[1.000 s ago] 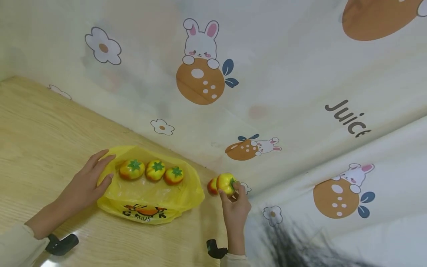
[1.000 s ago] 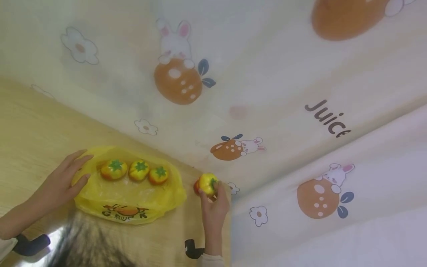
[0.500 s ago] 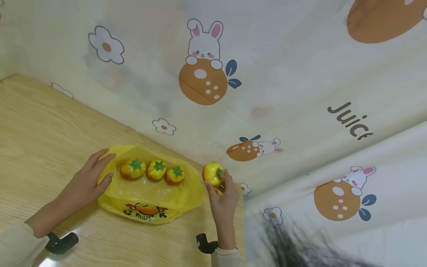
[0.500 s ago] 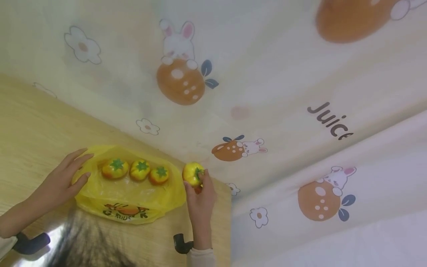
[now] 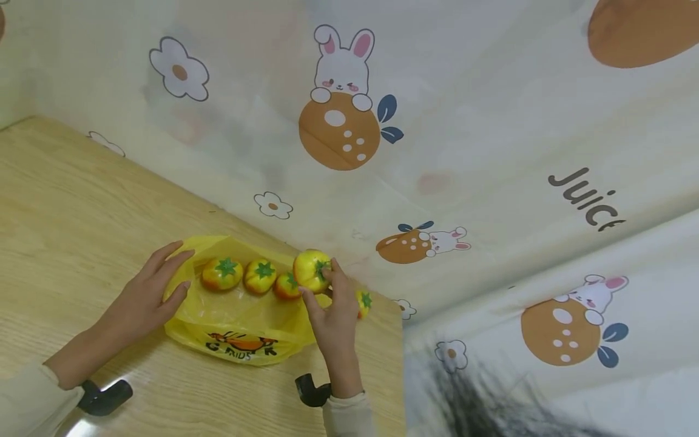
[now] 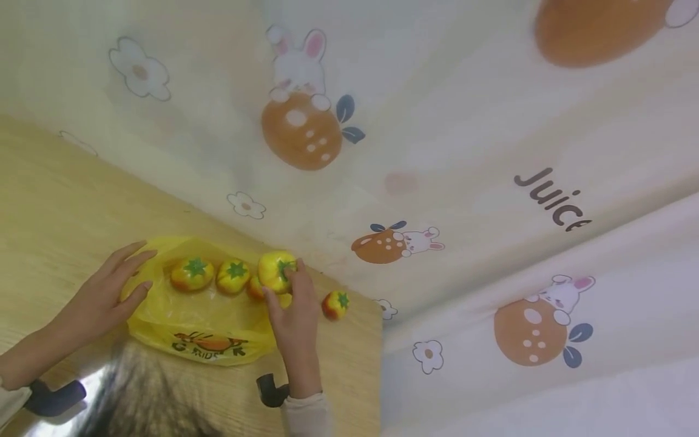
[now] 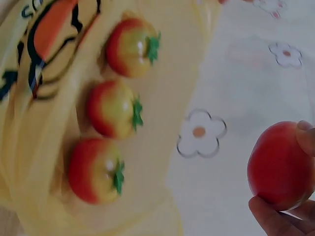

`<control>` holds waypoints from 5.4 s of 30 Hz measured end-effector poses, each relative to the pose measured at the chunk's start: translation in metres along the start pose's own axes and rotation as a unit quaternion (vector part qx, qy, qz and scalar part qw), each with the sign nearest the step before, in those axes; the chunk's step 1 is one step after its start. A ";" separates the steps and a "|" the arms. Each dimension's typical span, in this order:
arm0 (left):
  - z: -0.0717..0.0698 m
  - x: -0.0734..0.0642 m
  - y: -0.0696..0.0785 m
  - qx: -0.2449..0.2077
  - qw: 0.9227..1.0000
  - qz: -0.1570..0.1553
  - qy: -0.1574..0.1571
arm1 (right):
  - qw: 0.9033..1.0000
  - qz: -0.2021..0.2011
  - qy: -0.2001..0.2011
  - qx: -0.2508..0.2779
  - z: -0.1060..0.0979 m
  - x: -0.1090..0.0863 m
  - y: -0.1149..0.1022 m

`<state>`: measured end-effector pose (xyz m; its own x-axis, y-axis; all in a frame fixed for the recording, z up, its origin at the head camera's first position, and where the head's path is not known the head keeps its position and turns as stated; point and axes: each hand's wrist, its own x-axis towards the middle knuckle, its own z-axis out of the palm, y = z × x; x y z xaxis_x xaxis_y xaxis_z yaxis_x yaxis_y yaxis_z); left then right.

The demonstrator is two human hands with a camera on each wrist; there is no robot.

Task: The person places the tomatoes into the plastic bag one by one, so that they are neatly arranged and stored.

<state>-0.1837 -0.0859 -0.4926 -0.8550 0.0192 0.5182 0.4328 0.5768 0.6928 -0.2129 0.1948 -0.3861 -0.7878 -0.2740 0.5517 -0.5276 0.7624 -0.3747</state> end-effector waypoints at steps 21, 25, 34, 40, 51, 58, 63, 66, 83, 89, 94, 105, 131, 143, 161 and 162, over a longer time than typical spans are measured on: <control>0.004 -0.003 -0.002 0.004 1.000 -0.008 0.004 | 0.991 -0.035 -0.118 -0.044 0.075 -0.020 -0.021; 0.004 -0.002 -0.004 0.008 1.000 -0.001 0.012 | 0.990 -0.061 -0.119 -0.044 0.085 -0.023 -0.024; 0.004 -0.005 -0.008 0.013 1.000 -0.008 0.005 | 0.986 -0.067 -0.147 -0.043 0.103 -0.039 -0.035; 0.006 -0.008 -0.010 0.012 1.000 -0.009 -0.003 | 0.984 -0.063 -0.164 -0.030 0.116 -0.049 -0.038; 0.008 -0.005 -0.011 0.017 1.000 -0.007 0.003 | 0.980 -0.013 -0.194 -0.033 0.133 -0.053 -0.036; 0.009 -0.006 -0.010 0.023 1.000 -0.007 0.007 | 0.979 -0.002 -0.200 -0.037 0.142 -0.057 -0.033; 0.010 -0.007 -0.011 0.024 1.000 -0.012 0.006 | 0.980 -0.015 -0.194 -0.047 0.148 -0.059 -0.029; 0.011 -0.007 -0.012 0.023 1.000 -0.013 0.006 | 0.981 -0.030 -0.182 -0.054 0.150 -0.058 -0.027; 0.013 -0.007 -0.015 0.024 1.000 -0.006 0.003 | 0.988 -0.120 0.092 -0.020 0.076 -0.070 0.003; 0.011 -0.007 -0.017 0.018 1.000 -0.024 -0.009 | 0.982 -0.058 0.169 -0.066 0.038 -0.065 0.038; 0.010 -0.008 -0.014 0.015 0.999 -0.025 -0.016 | 0.965 0.073 0.238 -0.079 0.024 -0.058 0.096; 0.010 -0.008 -0.013 0.014 0.999 -0.034 -0.025 | 0.931 0.338 0.100 -0.093 0.034 -0.059 0.193; 0.016 -0.009 -0.014 0.025 0.998 -0.059 -0.030 | 0.918 0.376 0.119 -0.041 0.028 -0.058 0.183; 0.014 -0.007 -0.005 0.026 0.998 -0.044 -0.029 | 0.935 0.326 0.137 -0.036 0.008 -0.053 0.156; 0.014 -0.007 -0.003 0.015 0.999 -0.040 -0.025 | 0.956 0.240 0.170 -0.013 -0.025 -0.027 0.107; 0.014 -0.008 -0.003 0.015 0.999 -0.041 -0.026 | 0.956 0.235 0.172 -0.020 -0.026 -0.027 0.105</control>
<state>-0.1824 -0.0765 -0.5055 -0.9017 0.0125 0.4322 0.3517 0.6028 0.7162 -0.2389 0.2970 -0.4208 -0.7803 0.3084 0.5441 -0.1225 0.7777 -0.6165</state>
